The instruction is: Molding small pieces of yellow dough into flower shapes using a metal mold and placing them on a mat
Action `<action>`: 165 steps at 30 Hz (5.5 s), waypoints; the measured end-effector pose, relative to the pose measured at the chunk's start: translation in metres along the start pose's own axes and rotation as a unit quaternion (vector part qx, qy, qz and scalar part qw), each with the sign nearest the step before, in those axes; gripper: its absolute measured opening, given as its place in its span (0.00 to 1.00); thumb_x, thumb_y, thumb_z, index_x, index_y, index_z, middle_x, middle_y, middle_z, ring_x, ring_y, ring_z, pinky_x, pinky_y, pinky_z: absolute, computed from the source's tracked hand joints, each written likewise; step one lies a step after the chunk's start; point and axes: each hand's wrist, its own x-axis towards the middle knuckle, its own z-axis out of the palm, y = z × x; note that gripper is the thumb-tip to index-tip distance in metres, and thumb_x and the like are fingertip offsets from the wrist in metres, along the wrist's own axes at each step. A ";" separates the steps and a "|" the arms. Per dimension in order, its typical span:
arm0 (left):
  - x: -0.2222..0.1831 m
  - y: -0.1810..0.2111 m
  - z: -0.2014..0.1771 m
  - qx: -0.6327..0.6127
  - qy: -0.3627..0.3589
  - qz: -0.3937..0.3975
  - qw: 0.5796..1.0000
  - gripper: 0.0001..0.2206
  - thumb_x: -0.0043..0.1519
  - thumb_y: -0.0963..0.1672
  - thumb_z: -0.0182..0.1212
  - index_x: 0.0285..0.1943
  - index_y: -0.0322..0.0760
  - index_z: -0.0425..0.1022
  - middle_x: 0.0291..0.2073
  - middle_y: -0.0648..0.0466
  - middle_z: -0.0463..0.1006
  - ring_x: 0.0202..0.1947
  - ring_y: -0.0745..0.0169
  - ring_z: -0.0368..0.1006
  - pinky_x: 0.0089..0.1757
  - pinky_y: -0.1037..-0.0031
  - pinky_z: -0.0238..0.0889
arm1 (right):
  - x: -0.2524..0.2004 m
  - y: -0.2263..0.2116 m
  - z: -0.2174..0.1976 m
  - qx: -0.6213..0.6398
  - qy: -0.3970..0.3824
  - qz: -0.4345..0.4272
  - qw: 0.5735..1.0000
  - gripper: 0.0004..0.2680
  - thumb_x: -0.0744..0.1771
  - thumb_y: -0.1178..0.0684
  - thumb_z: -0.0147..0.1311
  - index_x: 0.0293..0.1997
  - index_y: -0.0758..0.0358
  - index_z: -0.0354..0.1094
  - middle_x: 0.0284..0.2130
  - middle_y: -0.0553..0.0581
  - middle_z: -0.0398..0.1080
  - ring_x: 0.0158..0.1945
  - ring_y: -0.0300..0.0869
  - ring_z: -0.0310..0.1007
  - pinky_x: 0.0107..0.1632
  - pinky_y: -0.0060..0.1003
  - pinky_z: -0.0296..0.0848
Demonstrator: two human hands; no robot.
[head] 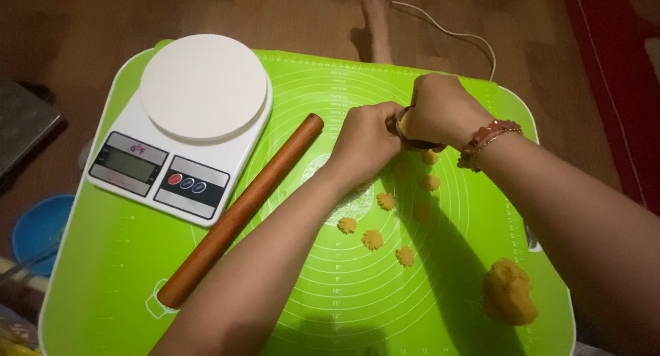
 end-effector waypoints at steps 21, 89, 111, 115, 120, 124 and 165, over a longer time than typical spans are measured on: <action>0.005 -0.012 0.007 0.013 -0.008 0.016 1.000 0.14 0.50 0.35 0.64 0.44 0.34 0.83 0.27 0.43 0.84 0.33 0.38 0.82 0.36 0.59 0.75 | 0.005 0.013 0.008 -0.044 -0.010 0.013 0.999 0.11 0.62 0.52 0.54 0.28 0.72 0.79 0.15 0.72 0.69 0.22 0.63 0.77 0.24 0.51 0.74; -0.083 0.069 -0.119 -0.252 0.224 -0.049 0.940 0.14 0.54 0.34 0.71 0.48 0.29 0.76 0.37 0.47 0.82 0.41 0.64 0.79 0.48 0.67 0.80 | -0.022 0.062 0.028 0.097 0.100 -0.156 0.978 0.06 0.63 0.56 0.63 0.40 0.61 0.80 0.36 0.66 0.80 0.45 0.63 0.79 0.50 0.53 0.75; -0.097 0.064 -0.126 -0.148 0.213 -0.060 0.964 0.13 0.57 0.39 0.69 0.51 0.36 0.79 0.41 0.53 0.86 0.44 0.69 0.82 0.50 0.78 0.76 | -0.225 0.099 0.166 0.059 0.054 -0.057 0.995 0.16 0.57 0.63 0.55 0.43 0.46 0.79 0.44 0.44 0.78 0.46 0.42 0.81 0.43 0.39 0.78; -0.096 0.055 -0.127 -0.134 0.216 -0.032 0.967 0.13 0.57 0.37 0.69 0.51 0.36 0.79 0.39 0.54 0.85 0.42 0.69 0.82 0.49 0.78 0.77 | -0.231 0.079 0.151 0.112 0.065 -0.092 0.987 0.05 0.60 0.55 0.56 0.33 0.51 0.78 0.37 0.49 0.77 0.39 0.39 0.82 0.44 0.33 0.76; -0.088 0.026 -0.126 -0.162 0.218 0.019 0.962 0.15 0.56 0.38 0.72 0.51 0.38 0.78 0.43 0.57 0.85 0.46 0.73 0.79 0.50 0.82 0.71 | -0.221 -0.001 0.129 0.214 0.094 -0.258 0.937 0.06 0.62 0.59 0.62 0.37 0.52 0.80 0.36 0.47 0.81 0.38 0.38 0.81 0.46 0.31 0.75; -0.099 0.056 -0.134 -0.166 0.216 -0.014 0.962 0.12 0.58 0.39 0.69 0.50 0.35 0.78 0.40 0.53 0.86 0.44 0.68 0.82 0.49 0.77 0.76 | -0.199 -0.071 0.127 0.248 0.054 -0.285 0.924 0.04 0.63 0.58 0.58 0.37 0.60 0.78 0.37 0.52 0.80 0.40 0.41 0.80 0.47 0.35 0.74; -0.113 0.074 -0.094 -0.247 -0.060 -0.018 0.967 0.15 0.56 0.36 0.68 0.53 0.29 0.76 0.40 0.54 0.63 0.47 0.54 0.83 0.50 0.67 0.81 | -0.195 -0.051 -0.007 0.229 0.223 -0.203 0.925 0.08 0.66 0.58 0.57 0.46 0.53 0.81 0.40 0.47 0.85 0.43 0.36 0.83 0.48 0.31 0.76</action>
